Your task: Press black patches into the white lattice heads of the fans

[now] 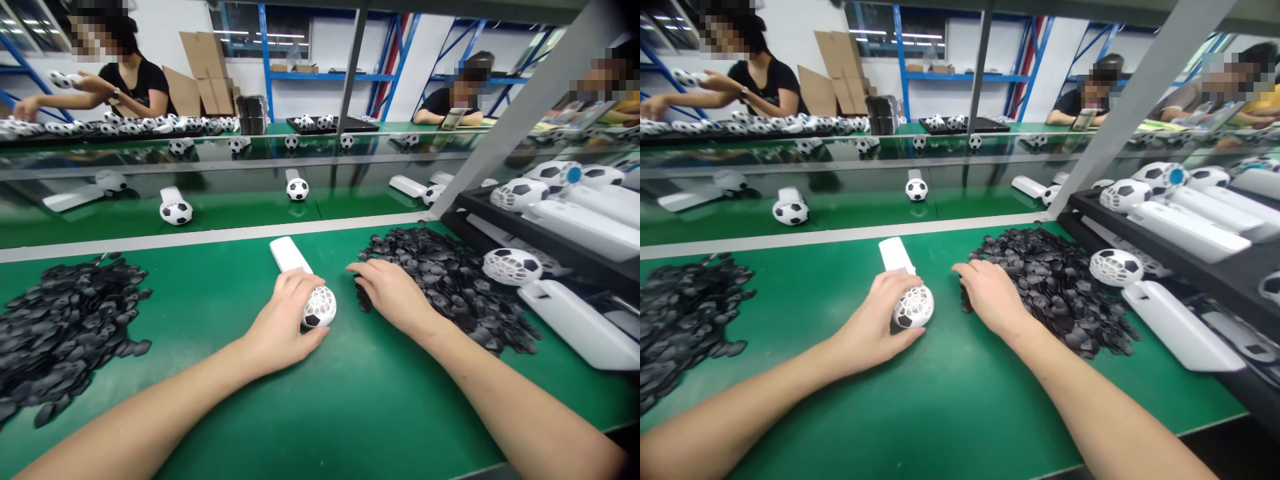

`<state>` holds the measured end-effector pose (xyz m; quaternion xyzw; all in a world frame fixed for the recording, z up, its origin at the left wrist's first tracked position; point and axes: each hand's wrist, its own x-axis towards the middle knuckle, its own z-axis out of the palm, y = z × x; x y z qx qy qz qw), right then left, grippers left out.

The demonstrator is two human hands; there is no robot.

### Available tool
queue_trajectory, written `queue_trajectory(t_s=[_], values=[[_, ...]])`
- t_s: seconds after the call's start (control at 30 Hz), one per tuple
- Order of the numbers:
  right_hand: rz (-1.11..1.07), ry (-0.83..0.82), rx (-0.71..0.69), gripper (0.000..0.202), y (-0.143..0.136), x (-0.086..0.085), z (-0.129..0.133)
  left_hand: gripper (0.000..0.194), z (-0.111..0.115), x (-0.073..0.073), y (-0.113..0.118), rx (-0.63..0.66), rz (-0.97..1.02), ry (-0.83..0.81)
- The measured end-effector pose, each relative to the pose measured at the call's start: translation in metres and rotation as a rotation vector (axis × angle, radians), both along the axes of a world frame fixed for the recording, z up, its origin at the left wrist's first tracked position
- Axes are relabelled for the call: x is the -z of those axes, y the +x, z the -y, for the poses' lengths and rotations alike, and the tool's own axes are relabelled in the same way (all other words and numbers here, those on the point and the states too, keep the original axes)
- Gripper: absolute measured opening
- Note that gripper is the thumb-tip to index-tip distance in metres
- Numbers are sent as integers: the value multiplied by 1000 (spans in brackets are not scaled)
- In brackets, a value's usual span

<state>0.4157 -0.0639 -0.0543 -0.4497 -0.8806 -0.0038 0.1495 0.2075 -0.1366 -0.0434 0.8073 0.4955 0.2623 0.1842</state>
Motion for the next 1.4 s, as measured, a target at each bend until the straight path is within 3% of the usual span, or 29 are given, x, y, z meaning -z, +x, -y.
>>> queue_trajectory(t_s=[0.2,0.33,0.47,0.57,0.73,0.93,1.2,1.3,1.4], values=[[-316,-178,-62,20,3,1,7,46,-3,-2,-2,47,107,-52],[-444,-303,-84,24,3,-4,11,42,-4,-3,-1,63,121,-40],[-488,-404,-82,16,4,-11,13,44,-6,-5,-3,110,107,-49],[-399,-390,-161,16,4,-15,14,45,-5,-6,-2,73,77,-65],[-452,-327,-287,13,-1,-20,21,48,-2,-5,2,-164,65,-156],[-549,-287,-431,9,-8,-24,34,48,-5,-5,-1,-24,123,-199],[-412,-128,-608,15,-18,-16,45,67,-6,-4,-5,57,102,-256],[-412,-108,-599,10,-24,-12,47,61,-5,-4,-4,73,115,-246],[-528,-244,-478,3,-27,-11,47,46,-4,-5,-2,69,129,-226]])
